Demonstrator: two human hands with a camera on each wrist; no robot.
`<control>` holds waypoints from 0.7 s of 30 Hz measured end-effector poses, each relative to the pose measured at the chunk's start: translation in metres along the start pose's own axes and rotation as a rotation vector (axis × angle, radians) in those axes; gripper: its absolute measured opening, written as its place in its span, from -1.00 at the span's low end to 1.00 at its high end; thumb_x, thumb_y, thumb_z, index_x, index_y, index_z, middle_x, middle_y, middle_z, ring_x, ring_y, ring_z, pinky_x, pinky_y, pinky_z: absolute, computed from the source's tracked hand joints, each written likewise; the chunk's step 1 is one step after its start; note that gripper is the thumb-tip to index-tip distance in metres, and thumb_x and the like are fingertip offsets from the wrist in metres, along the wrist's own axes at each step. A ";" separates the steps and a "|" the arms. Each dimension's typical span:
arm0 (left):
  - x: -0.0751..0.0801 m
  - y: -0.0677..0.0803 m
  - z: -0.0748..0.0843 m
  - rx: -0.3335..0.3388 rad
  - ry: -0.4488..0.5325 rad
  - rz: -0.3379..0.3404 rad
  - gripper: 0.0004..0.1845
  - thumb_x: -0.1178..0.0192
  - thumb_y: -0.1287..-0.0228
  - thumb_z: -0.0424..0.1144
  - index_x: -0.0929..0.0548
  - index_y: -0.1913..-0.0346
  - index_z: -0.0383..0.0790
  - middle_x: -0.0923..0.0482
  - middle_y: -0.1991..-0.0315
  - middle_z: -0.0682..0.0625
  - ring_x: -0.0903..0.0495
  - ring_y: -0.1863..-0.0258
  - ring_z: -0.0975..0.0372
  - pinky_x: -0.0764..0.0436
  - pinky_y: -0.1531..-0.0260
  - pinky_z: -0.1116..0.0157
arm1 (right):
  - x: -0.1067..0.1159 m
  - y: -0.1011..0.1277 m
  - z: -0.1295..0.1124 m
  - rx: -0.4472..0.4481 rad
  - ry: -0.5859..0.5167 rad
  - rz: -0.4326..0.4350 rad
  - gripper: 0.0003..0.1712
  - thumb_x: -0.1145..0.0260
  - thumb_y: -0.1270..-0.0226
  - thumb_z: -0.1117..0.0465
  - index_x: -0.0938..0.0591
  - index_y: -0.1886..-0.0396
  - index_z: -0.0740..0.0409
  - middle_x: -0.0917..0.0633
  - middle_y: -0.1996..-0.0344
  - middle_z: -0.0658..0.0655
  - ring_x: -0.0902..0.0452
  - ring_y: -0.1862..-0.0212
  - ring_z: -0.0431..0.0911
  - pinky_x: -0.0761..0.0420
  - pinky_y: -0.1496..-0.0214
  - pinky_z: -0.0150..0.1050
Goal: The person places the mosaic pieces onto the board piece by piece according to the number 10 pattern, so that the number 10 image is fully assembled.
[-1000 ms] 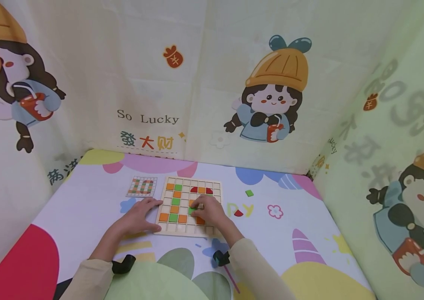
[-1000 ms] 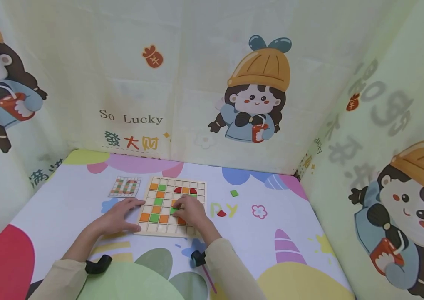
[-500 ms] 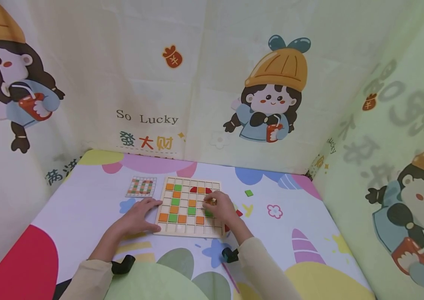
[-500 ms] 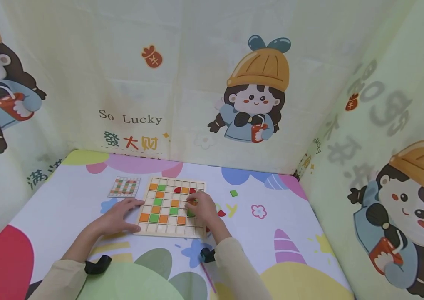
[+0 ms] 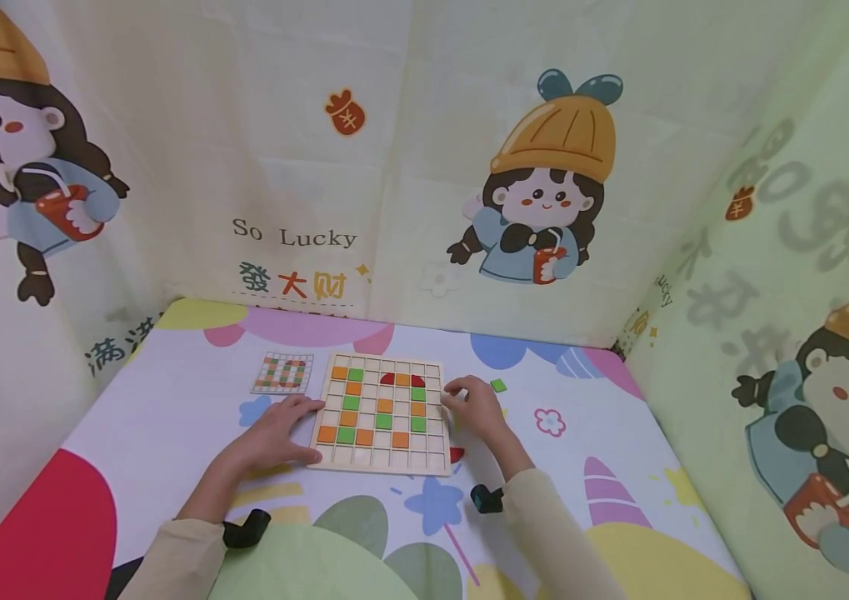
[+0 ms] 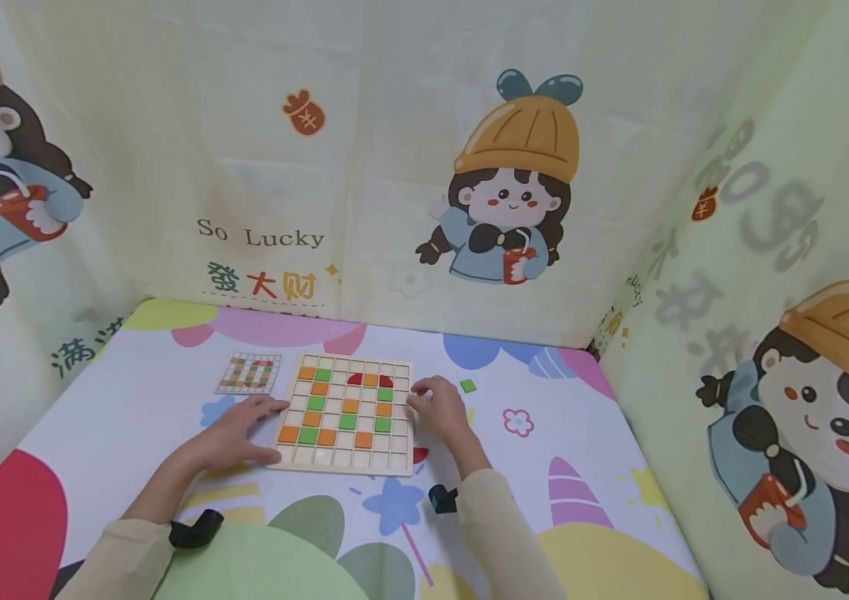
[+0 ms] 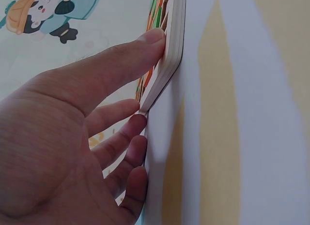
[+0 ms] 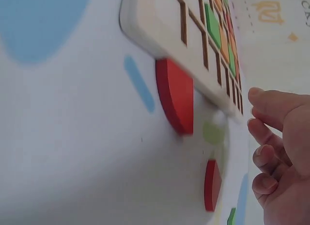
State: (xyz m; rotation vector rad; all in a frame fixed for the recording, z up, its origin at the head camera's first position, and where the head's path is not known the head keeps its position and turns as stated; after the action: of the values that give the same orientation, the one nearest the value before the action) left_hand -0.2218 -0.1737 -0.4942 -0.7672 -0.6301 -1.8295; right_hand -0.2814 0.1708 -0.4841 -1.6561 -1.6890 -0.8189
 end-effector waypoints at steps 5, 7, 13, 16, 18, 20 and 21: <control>0.000 0.001 0.001 -0.005 0.004 0.002 -0.10 -0.51 0.09 0.01 -0.39 -0.37 -0.12 -0.26 -0.35 -0.21 -0.27 -0.27 -0.15 -0.35 -0.19 -0.20 | 0.011 -0.003 0.014 -0.015 0.023 0.016 -0.74 -0.38 -0.25 0.06 -0.70 0.10 0.02 -0.65 0.16 0.04 -0.45 0.27 -0.09 -0.52 0.35 -0.34; 0.001 0.001 0.001 -0.008 0.007 0.002 -0.10 -0.51 0.09 0.00 -0.39 -0.37 -0.13 -0.26 -0.35 -0.21 -0.27 -0.27 -0.16 -0.35 -0.19 -0.20 | 0.015 -0.005 0.019 -0.019 0.046 0.030 -0.74 -0.38 -0.26 0.06 -0.70 0.10 0.02 -0.65 0.16 0.04 -0.45 0.22 -0.09 -0.52 0.26 -0.33; 0.001 0.001 0.001 -0.003 0.012 0.000 -0.10 -0.51 0.08 0.00 -0.38 -0.37 -0.12 -0.26 -0.36 -0.21 -0.27 -0.27 -0.15 -0.35 -0.19 -0.20 | 0.026 -0.008 0.032 -0.039 0.059 0.060 -0.72 -0.34 -0.29 0.08 -0.69 0.06 0.08 -0.65 0.08 0.11 -0.48 0.11 -0.02 -0.61 0.03 -0.14; 0.001 0.001 0.000 0.004 0.011 -0.004 -0.10 -0.51 0.09 0.01 -0.38 -0.37 -0.12 -0.25 -0.37 -0.21 -0.27 -0.28 -0.16 -0.35 -0.19 -0.21 | 0.032 -0.010 0.040 -0.034 0.061 0.084 -0.69 -0.34 -0.29 0.10 -0.68 0.04 0.14 -0.65 0.05 0.17 -0.50 0.01 0.04 -0.57 -0.12 -0.02; 0.000 0.000 0.000 0.008 0.014 -0.006 -0.10 -0.51 0.08 0.02 -0.38 -0.38 -0.11 -0.24 -0.37 -0.21 -0.26 -0.29 -0.16 -0.34 -0.20 -0.21 | 0.036 -0.012 0.046 -0.042 0.060 0.099 -0.67 -0.35 -0.28 0.11 -0.67 0.03 0.18 -0.64 0.03 0.20 -0.50 -0.04 0.07 -0.53 -0.18 0.01; 0.000 0.000 -0.001 0.018 0.018 -0.008 -0.09 -0.51 0.08 0.02 -0.38 -0.38 -0.10 -0.23 -0.38 -0.20 -0.24 -0.31 -0.16 -0.33 -0.22 -0.21 | 0.039 -0.014 0.051 -0.052 0.067 0.110 -0.65 -0.36 -0.27 0.11 -0.67 0.02 0.20 -0.63 0.03 0.23 -0.50 -0.06 0.10 -0.51 -0.20 0.03; 0.000 -0.001 -0.001 0.018 0.019 -0.008 -0.09 -0.51 0.08 0.03 -0.38 -0.38 -0.09 -0.23 -0.39 -0.20 -0.24 -0.31 -0.16 -0.33 -0.22 -0.21 | 0.041 -0.015 0.053 -0.061 0.076 0.112 -0.64 -0.36 -0.27 0.11 -0.66 0.01 0.20 -0.63 0.03 0.23 -0.49 -0.07 0.10 -0.50 -0.20 0.03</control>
State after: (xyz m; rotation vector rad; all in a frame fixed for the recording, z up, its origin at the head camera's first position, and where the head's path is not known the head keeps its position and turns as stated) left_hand -0.2225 -0.1739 -0.4953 -0.7357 -0.6372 -1.8338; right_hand -0.2978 0.2376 -0.4841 -1.7218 -1.5192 -0.8753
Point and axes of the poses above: each hand's wrist, its own y-axis away from the middle knuckle, its own x-axis out of the back of the hand, z = x × y, the point moved 2 cm from there along -y, towards the middle knuckle
